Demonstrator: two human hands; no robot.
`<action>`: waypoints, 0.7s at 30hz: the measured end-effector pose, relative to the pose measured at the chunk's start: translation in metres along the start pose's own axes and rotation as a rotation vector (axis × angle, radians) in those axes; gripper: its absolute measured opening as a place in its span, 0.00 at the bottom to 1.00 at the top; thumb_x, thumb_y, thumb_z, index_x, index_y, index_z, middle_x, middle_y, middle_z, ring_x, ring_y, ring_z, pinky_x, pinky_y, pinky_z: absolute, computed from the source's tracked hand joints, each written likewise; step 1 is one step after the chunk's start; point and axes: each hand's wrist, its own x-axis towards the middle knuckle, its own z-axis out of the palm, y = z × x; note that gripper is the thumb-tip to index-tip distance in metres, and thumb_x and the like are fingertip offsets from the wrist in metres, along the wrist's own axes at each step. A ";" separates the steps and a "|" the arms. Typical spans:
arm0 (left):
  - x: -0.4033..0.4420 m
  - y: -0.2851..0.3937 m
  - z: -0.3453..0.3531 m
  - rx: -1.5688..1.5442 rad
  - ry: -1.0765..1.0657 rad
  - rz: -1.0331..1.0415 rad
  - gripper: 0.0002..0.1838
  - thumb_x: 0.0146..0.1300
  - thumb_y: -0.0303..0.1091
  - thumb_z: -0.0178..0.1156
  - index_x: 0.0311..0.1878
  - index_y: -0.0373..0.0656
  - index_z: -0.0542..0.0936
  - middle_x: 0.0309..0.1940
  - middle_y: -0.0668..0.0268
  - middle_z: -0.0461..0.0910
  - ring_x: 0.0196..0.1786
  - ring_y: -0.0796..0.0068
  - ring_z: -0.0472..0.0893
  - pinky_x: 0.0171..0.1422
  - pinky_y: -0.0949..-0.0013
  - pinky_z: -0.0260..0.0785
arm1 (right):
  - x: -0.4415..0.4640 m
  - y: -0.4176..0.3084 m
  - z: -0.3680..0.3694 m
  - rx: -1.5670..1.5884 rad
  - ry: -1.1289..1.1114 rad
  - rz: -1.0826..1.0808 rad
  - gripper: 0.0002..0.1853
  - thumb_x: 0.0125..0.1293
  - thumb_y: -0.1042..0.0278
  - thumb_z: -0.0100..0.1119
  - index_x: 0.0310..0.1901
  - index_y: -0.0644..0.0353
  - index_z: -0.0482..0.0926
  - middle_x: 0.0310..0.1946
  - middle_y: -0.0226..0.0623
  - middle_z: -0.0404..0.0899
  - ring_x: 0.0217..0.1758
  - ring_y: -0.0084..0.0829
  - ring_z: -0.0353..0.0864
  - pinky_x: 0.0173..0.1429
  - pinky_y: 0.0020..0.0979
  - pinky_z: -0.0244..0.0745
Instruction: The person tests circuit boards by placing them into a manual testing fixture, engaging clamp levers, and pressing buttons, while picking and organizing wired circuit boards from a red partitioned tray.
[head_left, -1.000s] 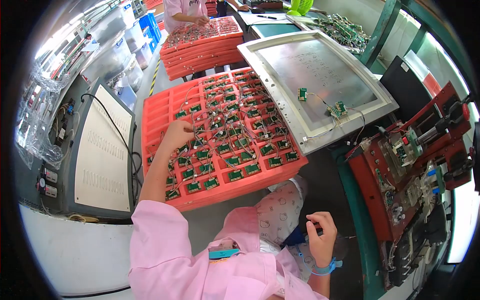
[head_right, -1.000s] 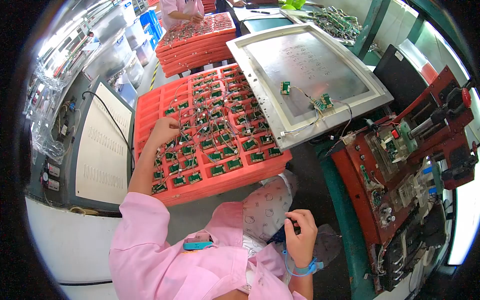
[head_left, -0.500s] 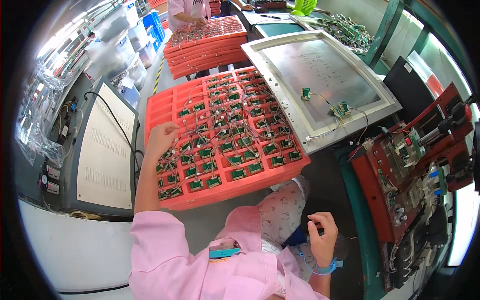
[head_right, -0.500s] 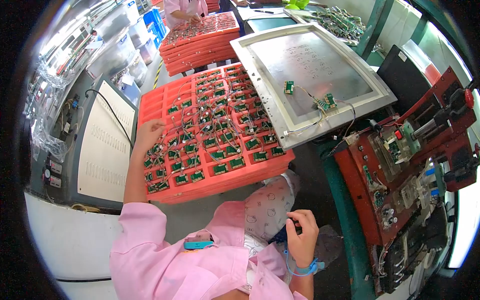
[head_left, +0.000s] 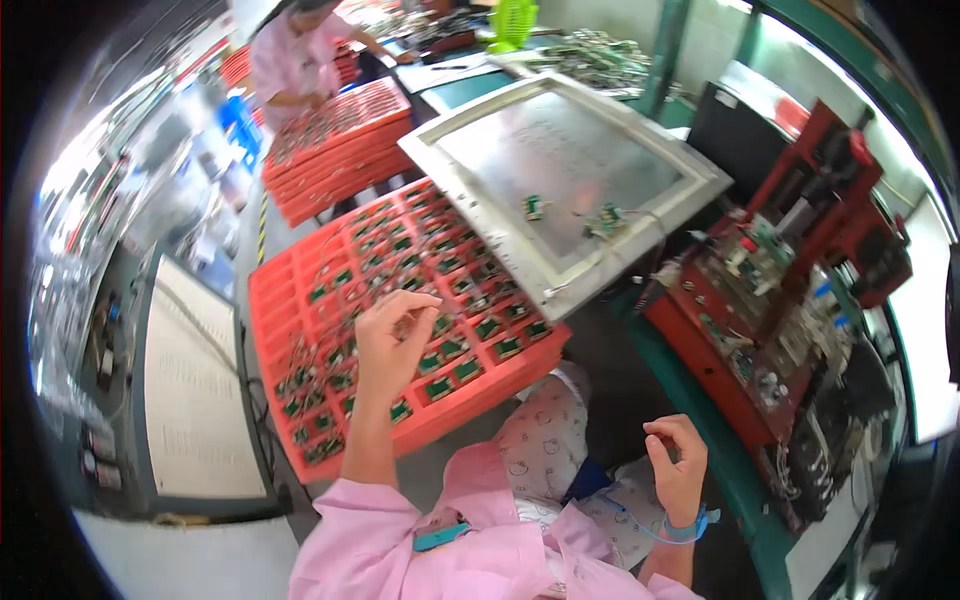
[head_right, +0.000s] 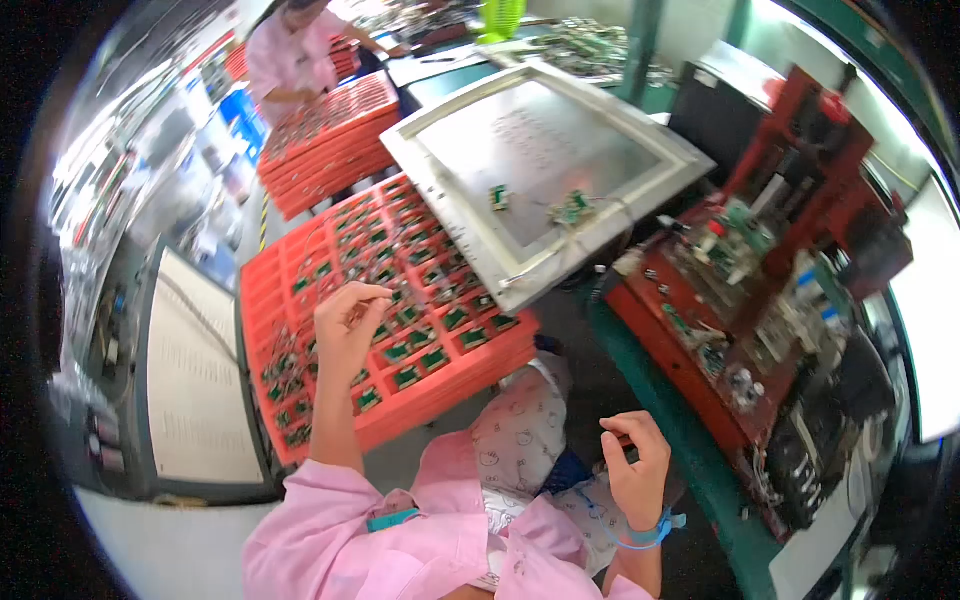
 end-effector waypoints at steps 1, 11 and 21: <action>0.009 0.004 0.015 -0.080 -0.034 -0.030 0.09 0.59 0.21 0.60 0.42 0.38 0.85 0.32 0.68 0.84 0.29 0.80 0.75 0.35 0.77 0.68 | -0.002 -0.003 -0.007 0.019 0.021 0.009 0.09 0.57 0.83 0.58 0.39 0.66 0.82 0.39 0.37 0.79 0.37 0.30 0.75 0.42 0.26 0.71; 0.118 -0.036 0.129 0.102 -0.211 0.205 0.26 0.52 0.21 0.60 0.58 0.45 0.78 0.52 0.56 0.79 0.38 0.62 0.79 0.45 0.64 0.73 | -0.023 -0.021 -0.074 0.076 0.308 -0.035 0.08 0.57 0.84 0.57 0.39 0.68 0.81 0.37 0.38 0.80 0.37 0.29 0.75 0.43 0.25 0.71; 0.156 -0.028 0.130 0.233 -0.326 0.168 0.17 0.49 0.26 0.67 0.45 0.40 0.83 0.47 0.63 0.81 0.43 0.66 0.79 0.49 0.64 0.74 | -0.030 -0.034 -0.095 0.010 0.403 -0.099 0.11 0.57 0.83 0.58 0.42 0.66 0.82 0.38 0.38 0.80 0.35 0.26 0.74 0.40 0.23 0.70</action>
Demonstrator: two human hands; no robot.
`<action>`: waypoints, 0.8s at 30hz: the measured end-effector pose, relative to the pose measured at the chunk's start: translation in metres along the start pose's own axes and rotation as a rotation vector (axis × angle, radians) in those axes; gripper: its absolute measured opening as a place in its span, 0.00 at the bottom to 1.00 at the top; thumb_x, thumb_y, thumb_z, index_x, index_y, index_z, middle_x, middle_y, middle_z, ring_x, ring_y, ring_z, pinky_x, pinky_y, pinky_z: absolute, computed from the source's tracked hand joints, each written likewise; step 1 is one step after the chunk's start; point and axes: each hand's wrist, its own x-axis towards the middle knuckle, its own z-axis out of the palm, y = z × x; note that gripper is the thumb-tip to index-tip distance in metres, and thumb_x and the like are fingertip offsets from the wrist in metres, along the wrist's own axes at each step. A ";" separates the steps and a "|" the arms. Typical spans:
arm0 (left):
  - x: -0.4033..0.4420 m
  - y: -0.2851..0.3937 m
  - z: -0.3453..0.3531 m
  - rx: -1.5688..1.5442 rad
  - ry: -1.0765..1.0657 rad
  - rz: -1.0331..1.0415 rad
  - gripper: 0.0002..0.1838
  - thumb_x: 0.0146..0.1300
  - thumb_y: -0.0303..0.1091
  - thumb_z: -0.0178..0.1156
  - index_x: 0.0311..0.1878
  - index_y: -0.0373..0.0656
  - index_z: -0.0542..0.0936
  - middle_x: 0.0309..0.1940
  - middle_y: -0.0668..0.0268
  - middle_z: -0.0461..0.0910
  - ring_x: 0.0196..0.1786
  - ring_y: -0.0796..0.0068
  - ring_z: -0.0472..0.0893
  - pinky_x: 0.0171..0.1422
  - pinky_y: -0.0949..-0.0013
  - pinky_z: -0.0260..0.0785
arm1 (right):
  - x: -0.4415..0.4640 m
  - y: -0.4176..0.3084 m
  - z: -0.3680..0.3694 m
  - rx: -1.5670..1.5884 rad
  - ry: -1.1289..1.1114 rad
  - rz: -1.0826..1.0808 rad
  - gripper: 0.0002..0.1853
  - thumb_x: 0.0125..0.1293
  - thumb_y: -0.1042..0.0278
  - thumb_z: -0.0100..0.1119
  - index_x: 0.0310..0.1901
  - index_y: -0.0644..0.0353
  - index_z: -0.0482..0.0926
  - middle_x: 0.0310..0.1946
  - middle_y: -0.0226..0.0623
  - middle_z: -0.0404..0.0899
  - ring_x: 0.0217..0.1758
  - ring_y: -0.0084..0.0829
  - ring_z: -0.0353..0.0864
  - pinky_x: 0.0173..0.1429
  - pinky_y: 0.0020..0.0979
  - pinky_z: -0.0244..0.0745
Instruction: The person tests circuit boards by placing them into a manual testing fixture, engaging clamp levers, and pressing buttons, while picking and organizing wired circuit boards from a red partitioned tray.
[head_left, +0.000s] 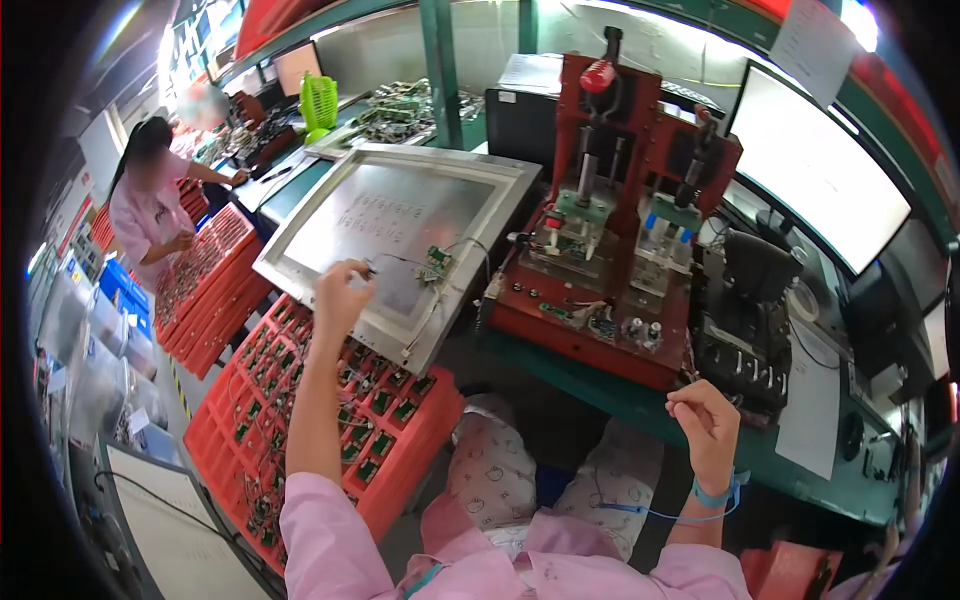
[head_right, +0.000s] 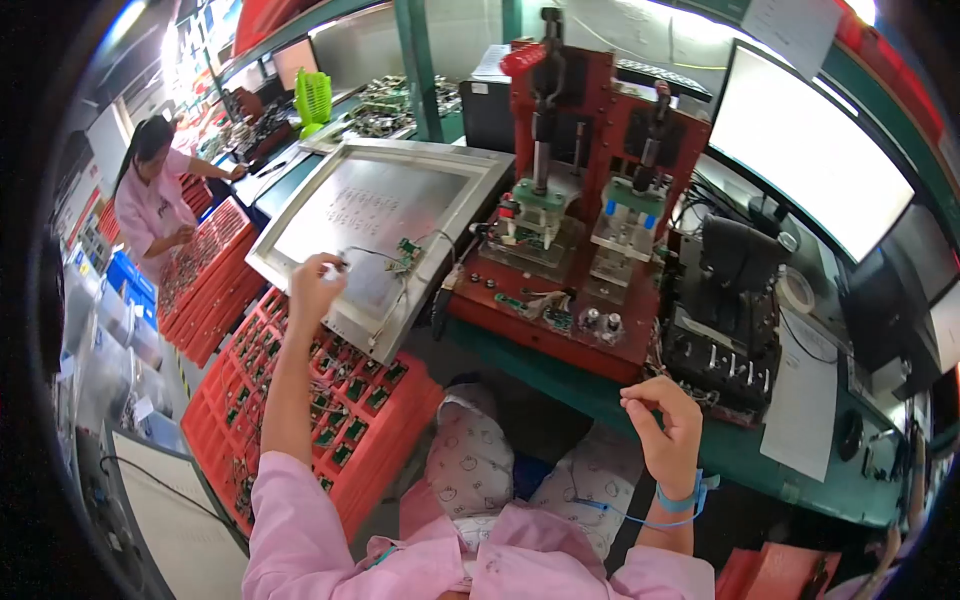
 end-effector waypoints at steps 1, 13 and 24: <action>0.001 0.013 -0.007 -0.008 -0.009 0.013 0.17 0.49 0.26 0.67 0.45 0.40 0.83 0.47 0.63 0.81 0.43 0.66 0.79 0.49 0.64 0.74 | 0.002 -0.001 -0.002 -0.007 0.008 -0.006 0.11 0.57 0.83 0.58 0.42 0.66 0.82 0.38 0.38 0.80 0.34 0.26 0.73 0.40 0.23 0.70; -0.066 0.236 0.036 -0.518 -0.332 0.836 0.15 0.43 0.20 0.67 0.38 0.43 0.82 0.48 0.65 0.76 0.47 0.68 0.75 0.46 0.69 0.71 | 0.041 -0.067 0.030 -0.804 0.164 -0.631 0.22 0.52 0.73 0.64 0.53 0.61 0.80 0.52 0.40 0.75 0.46 0.41 0.75 0.54 0.43 0.71; -0.033 0.260 0.129 -0.656 -0.442 0.659 0.19 0.45 0.20 0.67 0.41 0.42 0.73 0.38 0.63 0.77 0.35 0.67 0.76 0.39 0.68 0.70 | 0.084 -0.002 0.009 -0.934 0.061 -0.299 0.19 0.54 0.73 0.64 0.50 0.63 0.80 0.52 0.43 0.78 0.46 0.40 0.78 0.50 0.37 0.75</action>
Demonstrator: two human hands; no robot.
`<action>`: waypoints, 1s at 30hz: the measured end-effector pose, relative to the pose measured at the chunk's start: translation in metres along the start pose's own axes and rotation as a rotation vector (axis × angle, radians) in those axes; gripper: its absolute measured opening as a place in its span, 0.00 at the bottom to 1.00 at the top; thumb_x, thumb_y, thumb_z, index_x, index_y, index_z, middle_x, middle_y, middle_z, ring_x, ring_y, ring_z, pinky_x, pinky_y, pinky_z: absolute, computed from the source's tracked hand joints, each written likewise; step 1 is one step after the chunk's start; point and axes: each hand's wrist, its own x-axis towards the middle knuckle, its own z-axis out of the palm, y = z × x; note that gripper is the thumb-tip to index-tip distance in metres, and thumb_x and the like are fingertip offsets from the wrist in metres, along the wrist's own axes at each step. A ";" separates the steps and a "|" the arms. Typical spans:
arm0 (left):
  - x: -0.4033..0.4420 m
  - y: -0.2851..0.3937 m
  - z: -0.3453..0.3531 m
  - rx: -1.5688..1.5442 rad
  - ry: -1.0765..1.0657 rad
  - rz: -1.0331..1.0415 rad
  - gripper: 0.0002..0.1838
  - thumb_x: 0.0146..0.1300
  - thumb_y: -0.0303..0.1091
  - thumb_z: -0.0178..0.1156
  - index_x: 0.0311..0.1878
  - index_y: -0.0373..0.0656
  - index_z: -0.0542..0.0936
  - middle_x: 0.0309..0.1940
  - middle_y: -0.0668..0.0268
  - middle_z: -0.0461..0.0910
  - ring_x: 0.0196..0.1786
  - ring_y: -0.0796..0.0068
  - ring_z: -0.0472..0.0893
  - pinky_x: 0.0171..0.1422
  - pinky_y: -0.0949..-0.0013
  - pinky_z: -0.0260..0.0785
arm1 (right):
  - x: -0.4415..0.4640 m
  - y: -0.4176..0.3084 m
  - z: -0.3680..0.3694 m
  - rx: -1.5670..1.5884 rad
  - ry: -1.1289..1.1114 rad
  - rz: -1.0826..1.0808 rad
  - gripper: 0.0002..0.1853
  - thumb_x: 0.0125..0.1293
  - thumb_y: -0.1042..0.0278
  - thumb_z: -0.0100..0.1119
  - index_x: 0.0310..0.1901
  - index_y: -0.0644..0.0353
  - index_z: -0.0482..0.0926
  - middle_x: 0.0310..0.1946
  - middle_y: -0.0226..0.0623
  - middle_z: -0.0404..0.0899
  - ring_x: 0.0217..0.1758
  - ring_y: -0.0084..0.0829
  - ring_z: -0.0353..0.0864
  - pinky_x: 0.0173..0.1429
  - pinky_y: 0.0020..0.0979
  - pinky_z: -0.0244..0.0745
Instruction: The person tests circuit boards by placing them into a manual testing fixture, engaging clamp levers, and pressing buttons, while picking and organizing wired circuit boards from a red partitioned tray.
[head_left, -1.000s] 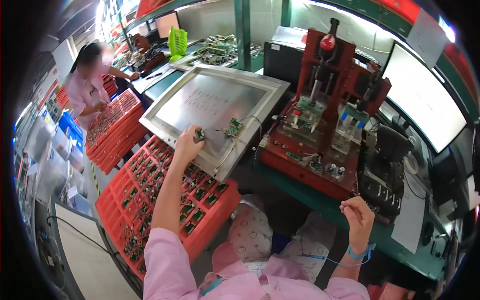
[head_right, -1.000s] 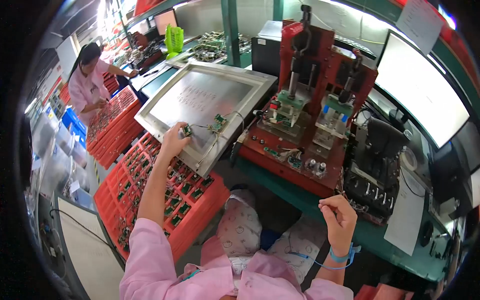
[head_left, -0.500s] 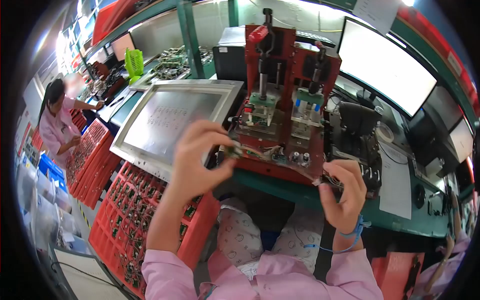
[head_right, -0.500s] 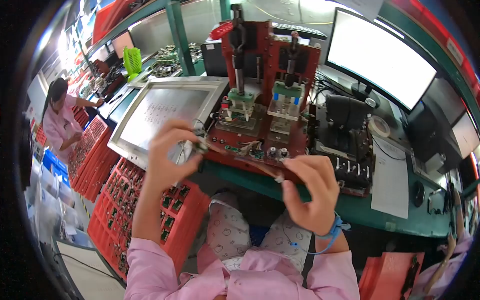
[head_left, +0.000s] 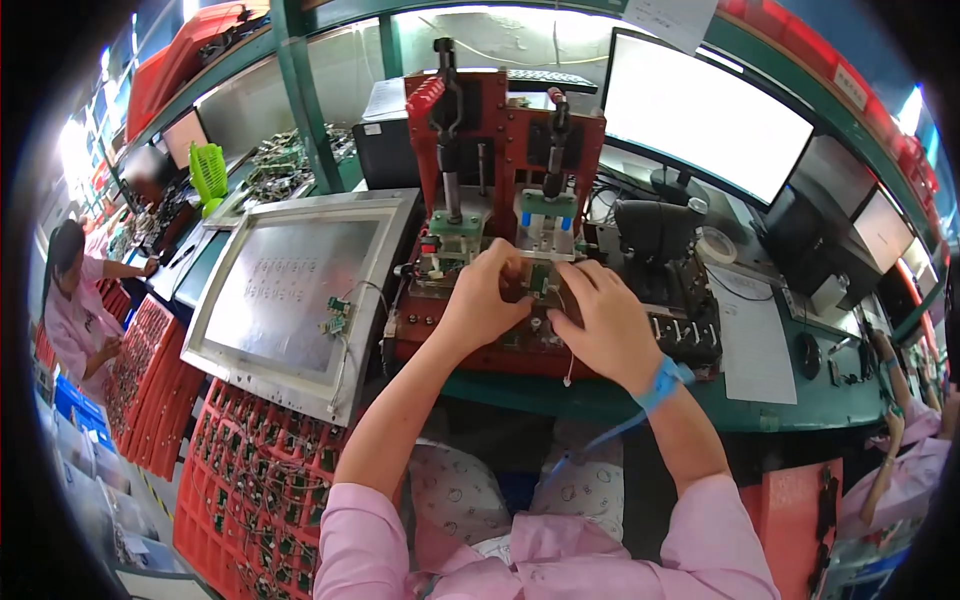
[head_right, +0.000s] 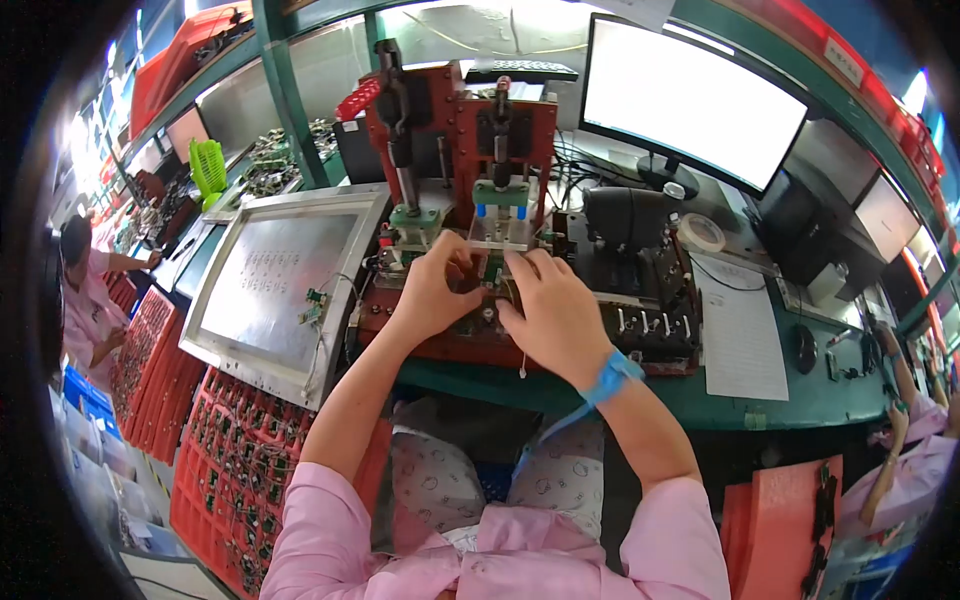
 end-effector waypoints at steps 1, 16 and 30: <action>0.003 -0.002 0.004 -0.056 0.017 -0.030 0.20 0.46 0.20 0.68 0.41 0.42 0.71 0.36 0.63 0.77 0.34 0.67 0.76 0.39 0.68 0.70 | 0.002 0.009 0.011 0.065 0.007 0.046 0.18 0.55 0.73 0.64 0.49 0.64 0.81 0.48 0.42 0.79 0.42 0.39 0.78 0.47 0.35 0.75; 0.011 -0.013 0.010 0.012 0.100 -0.162 0.23 0.53 0.19 0.68 0.46 0.44 0.66 0.34 0.61 0.80 0.34 0.67 0.80 0.41 0.68 0.72 | 0.021 0.042 0.049 0.454 0.031 0.344 0.11 0.59 0.76 0.65 0.43 0.69 0.85 0.20 0.33 0.79 0.20 0.21 0.62 0.26 0.22 0.60; 0.010 -0.008 0.009 -0.097 0.114 -0.222 0.23 0.56 0.19 0.63 0.51 0.44 0.65 0.44 0.51 0.85 0.45 0.54 0.85 0.48 0.62 0.73 | 0.023 0.044 0.054 0.454 0.100 0.409 0.11 0.57 0.71 0.67 0.40 0.67 0.86 0.23 0.41 0.83 0.18 0.30 0.68 0.27 0.29 0.65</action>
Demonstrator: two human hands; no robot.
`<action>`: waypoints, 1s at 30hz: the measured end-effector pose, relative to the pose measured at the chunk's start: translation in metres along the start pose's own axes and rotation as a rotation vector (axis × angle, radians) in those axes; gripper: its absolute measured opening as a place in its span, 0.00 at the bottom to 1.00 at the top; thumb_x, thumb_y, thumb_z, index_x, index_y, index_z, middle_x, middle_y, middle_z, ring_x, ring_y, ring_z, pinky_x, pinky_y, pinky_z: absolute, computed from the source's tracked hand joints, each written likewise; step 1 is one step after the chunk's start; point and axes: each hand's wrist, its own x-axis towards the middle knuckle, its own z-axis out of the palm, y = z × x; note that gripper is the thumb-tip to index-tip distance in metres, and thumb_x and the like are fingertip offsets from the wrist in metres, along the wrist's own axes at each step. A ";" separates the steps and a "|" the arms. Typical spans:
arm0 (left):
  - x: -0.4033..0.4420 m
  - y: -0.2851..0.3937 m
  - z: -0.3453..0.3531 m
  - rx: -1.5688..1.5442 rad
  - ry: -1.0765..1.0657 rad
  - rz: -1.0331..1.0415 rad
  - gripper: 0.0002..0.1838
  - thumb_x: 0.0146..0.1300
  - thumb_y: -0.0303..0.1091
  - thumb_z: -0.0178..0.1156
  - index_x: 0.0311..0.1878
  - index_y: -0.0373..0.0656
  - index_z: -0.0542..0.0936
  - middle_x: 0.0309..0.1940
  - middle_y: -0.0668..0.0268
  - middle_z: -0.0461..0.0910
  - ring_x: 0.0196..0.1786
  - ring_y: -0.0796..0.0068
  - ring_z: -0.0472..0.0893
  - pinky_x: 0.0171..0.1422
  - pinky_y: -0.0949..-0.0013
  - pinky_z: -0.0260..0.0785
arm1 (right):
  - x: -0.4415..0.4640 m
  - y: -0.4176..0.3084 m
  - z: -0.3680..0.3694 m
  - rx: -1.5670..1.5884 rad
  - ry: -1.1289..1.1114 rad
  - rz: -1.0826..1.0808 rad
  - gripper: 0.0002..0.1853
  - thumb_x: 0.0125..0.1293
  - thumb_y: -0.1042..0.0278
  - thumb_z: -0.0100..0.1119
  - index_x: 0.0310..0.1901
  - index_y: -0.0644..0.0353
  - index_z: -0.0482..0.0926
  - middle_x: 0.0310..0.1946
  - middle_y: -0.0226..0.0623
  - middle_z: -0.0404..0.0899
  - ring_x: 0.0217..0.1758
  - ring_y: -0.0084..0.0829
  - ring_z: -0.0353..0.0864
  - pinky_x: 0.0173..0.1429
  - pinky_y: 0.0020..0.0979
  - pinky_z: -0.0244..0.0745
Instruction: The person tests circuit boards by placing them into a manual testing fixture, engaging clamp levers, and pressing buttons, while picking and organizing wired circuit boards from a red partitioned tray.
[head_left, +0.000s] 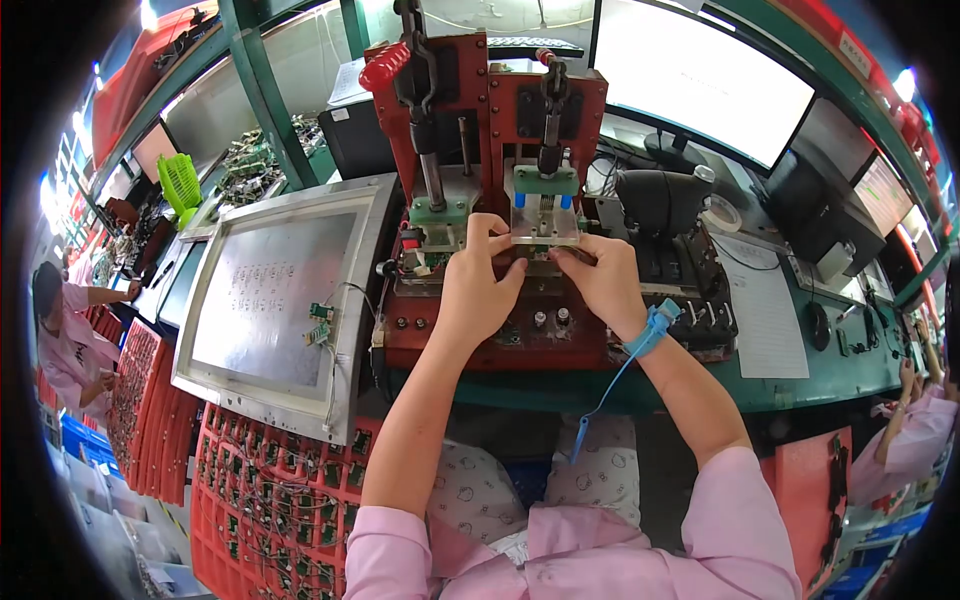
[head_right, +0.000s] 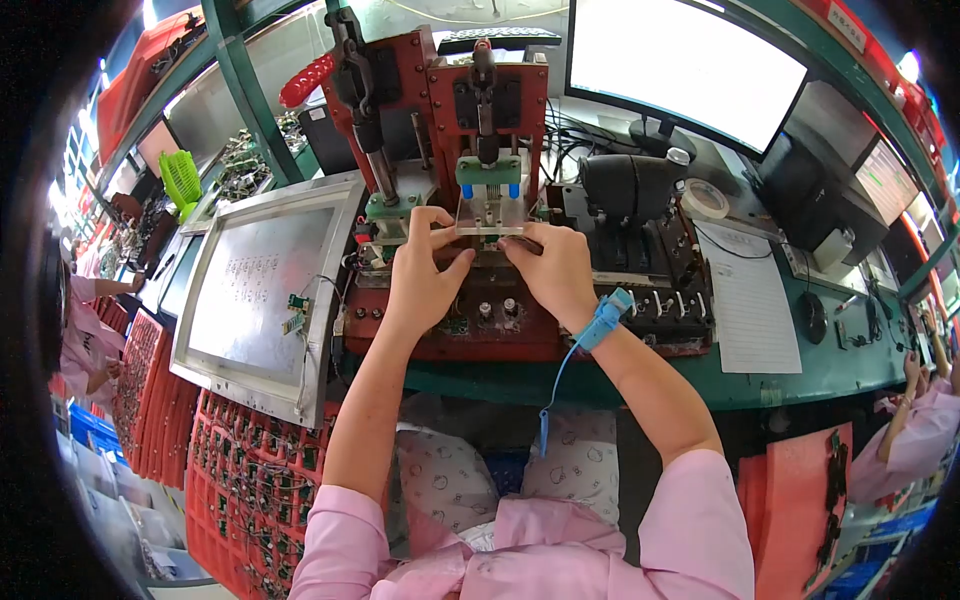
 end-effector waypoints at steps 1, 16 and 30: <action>0.000 0.000 0.000 0.020 -0.004 0.016 0.23 0.56 0.19 0.63 0.51 0.44 0.64 0.45 0.50 0.85 0.46 0.54 0.85 0.48 0.62 0.73 | 0.000 0.001 0.001 0.002 0.001 -0.005 0.11 0.57 0.71 0.67 0.40 0.68 0.86 0.23 0.41 0.83 0.18 0.30 0.68 0.27 0.29 0.65; -0.005 -0.005 -0.003 0.100 -0.085 0.106 0.27 0.54 0.18 0.61 0.54 0.46 0.60 0.51 0.47 0.84 0.45 0.52 0.85 0.48 0.62 0.73 | 0.004 0.006 0.000 0.118 -0.033 0.032 0.12 0.57 0.75 0.67 0.42 0.71 0.85 0.24 0.35 0.82 0.23 0.21 0.67 0.30 0.22 0.64; -0.010 0.003 -0.006 0.201 -0.156 0.066 0.27 0.54 0.24 0.64 0.55 0.42 0.62 0.50 0.49 0.82 0.55 0.49 0.83 0.53 0.57 0.73 | 0.009 0.013 0.002 0.147 -0.041 0.034 0.12 0.56 0.73 0.68 0.39 0.72 0.84 0.22 0.39 0.82 0.20 0.27 0.69 0.29 0.27 0.65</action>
